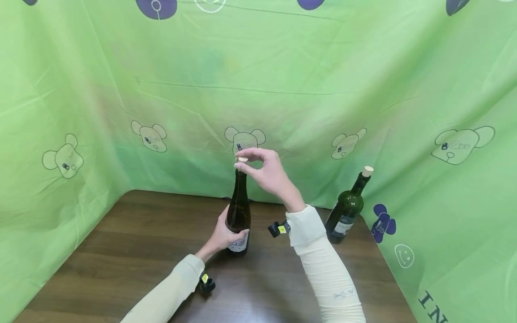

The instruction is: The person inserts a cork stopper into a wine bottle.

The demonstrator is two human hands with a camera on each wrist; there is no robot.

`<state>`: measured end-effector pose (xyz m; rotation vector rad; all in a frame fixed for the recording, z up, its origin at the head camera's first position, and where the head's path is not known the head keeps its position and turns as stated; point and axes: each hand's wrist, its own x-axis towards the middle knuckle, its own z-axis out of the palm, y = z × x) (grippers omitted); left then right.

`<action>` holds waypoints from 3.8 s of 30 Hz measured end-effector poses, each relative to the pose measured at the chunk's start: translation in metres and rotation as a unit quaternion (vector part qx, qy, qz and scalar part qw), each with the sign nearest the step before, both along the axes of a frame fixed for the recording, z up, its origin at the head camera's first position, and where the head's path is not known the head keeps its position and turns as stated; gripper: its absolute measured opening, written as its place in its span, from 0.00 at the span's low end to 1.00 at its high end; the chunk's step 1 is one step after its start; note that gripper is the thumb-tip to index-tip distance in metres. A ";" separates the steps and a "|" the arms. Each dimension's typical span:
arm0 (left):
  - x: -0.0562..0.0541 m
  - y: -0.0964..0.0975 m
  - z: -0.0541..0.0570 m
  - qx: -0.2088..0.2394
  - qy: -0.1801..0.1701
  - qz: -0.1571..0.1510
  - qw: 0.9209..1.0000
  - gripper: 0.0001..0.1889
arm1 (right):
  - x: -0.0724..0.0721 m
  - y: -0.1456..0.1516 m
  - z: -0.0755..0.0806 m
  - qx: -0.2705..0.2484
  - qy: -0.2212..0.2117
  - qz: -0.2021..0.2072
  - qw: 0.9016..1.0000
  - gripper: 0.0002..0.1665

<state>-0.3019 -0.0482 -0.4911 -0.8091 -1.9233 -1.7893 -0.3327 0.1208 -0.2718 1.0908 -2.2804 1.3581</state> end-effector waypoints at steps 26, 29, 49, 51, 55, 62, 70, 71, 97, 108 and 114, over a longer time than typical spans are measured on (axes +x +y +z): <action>-0.023 0.004 -0.037 -0.012 -0.019 0.008 1.000 0.36 | 0.008 -0.021 0.093 0.371 -0.042 -0.003 0.928 0.03; -0.023 0.005 -0.036 -0.017 -0.027 0.002 0.999 0.35 | 0.012 -0.023 0.093 0.377 -0.034 -0.012 0.925 0.02; -0.025 0.001 -0.032 -0.019 -0.020 0.000 1.000 0.35 | 0.005 -0.021 0.091 0.368 -0.045 0.014 0.929 0.07; -0.024 0.001 -0.032 -0.017 -0.021 0.002 1.000 0.35 | 0.003 -0.019 0.089 0.355 -0.053 0.018 0.933 0.08; -0.017 0.001 -0.025 -0.017 -0.015 0.009 1.000 0.34 | -0.001 -0.014 0.084 0.329 -0.073 0.026 0.941 0.08; -0.003 -0.002 0.002 -0.013 -0.003 0.010 1.000 0.32 | -0.011 -0.006 0.076 0.279 -0.078 0.038 0.956 0.08; -0.008 -0.005 0.005 -0.003 -0.021 0.024 1.000 0.32 | -0.025 -0.004 0.039 0.142 -0.107 0.054 0.983 0.13; -0.009 -0.005 0.004 -0.002 -0.022 0.026 0.999 0.32 | -0.027 -0.004 0.030 0.114 -0.115 0.055 0.985 0.14; -0.030 -0.001 -0.031 -0.017 -0.031 0.056 0.998 0.34 | -0.017 -0.069 -0.053 -0.261 -0.231 0.124 0.929 0.27; -0.030 0.000 -0.031 -0.013 -0.029 0.057 0.998 0.34 | -0.016 -0.069 -0.056 -0.273 -0.277 0.118 0.914 0.34; -0.031 -0.001 -0.029 -0.016 -0.026 0.056 0.998 0.35 | -0.016 -0.071 -0.052 -0.278 -0.283 0.107 0.912 0.32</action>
